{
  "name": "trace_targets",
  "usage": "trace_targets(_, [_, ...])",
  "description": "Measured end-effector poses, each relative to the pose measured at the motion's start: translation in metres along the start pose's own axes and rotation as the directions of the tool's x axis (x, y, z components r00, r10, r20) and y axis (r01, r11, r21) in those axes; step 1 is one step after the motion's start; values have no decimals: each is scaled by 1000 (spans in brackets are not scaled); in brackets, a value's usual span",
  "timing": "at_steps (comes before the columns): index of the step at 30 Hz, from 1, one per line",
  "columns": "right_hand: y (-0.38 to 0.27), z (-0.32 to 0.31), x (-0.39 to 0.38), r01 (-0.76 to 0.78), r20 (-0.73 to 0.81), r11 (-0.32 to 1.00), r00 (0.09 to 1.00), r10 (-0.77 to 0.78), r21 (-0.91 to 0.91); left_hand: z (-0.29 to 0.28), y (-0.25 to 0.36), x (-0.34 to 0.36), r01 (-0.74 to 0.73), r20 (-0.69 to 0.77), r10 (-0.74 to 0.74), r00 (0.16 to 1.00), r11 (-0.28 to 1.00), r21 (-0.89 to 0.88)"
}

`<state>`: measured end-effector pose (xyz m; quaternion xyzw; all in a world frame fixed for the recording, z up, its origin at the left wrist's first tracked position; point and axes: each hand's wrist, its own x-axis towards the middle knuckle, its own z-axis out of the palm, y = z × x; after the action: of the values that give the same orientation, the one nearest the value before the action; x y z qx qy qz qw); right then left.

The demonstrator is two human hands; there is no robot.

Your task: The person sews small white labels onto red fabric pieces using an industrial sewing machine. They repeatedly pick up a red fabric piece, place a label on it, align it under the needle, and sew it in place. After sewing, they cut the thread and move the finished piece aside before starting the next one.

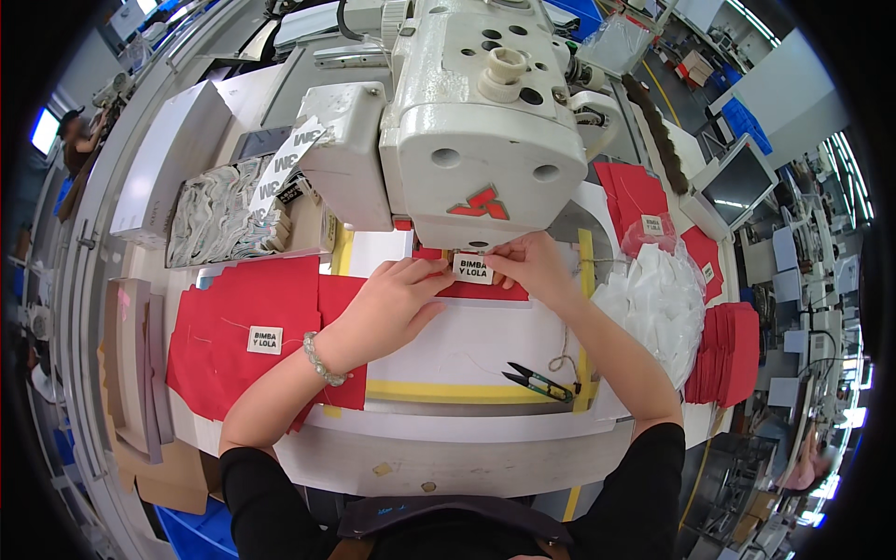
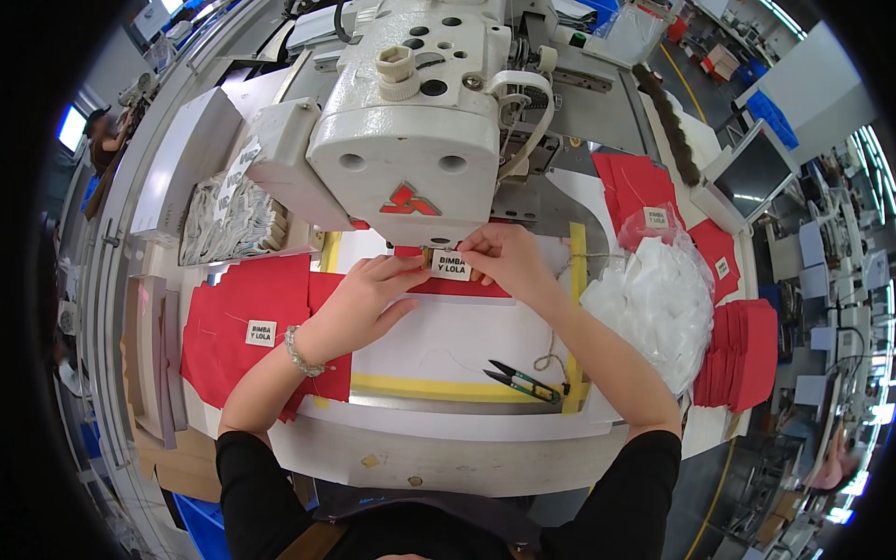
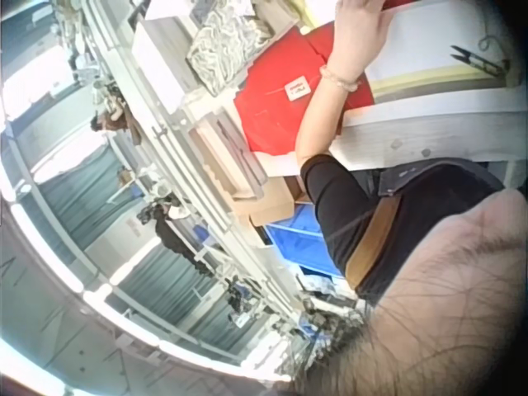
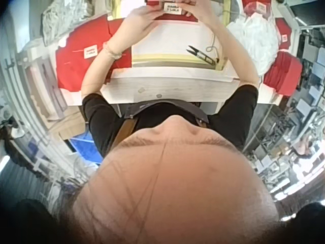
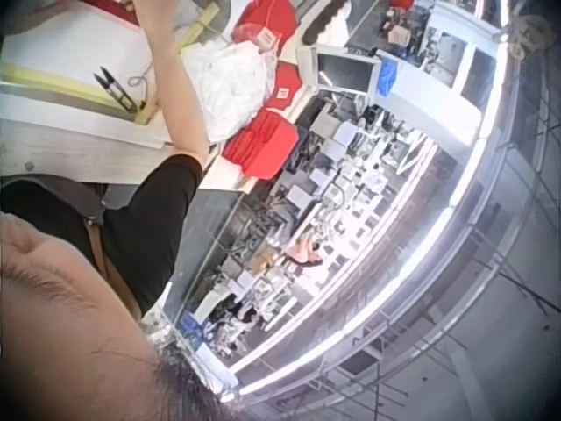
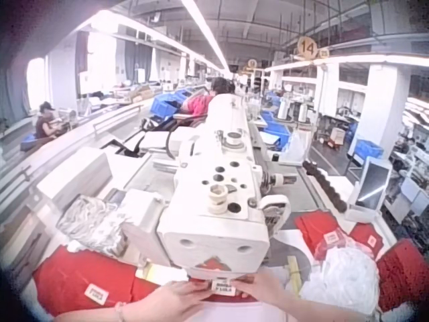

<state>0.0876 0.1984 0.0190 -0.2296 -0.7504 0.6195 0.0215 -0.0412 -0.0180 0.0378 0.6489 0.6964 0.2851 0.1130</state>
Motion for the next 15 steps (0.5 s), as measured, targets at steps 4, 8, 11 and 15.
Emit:
trace_targets(4, [-5,-2,12,18,-49,995,999,-22,-99,6,-2,2,-39,62,32,998,993,110])
trace_targets(8, [-10,0,17,51,-83,991,995,-61,-125,17,-8,6,-102,92,81,992,962,255])
trace_targets(11, [-14,2,19,42,-91,991,994,-53,-128,22,-9,6,-102,111,69,991,938,331])
trace_targets(15, [-8,0,21,57,-97,989,993,-71,-139,25,-7,7,-122,106,86,991,904,409])
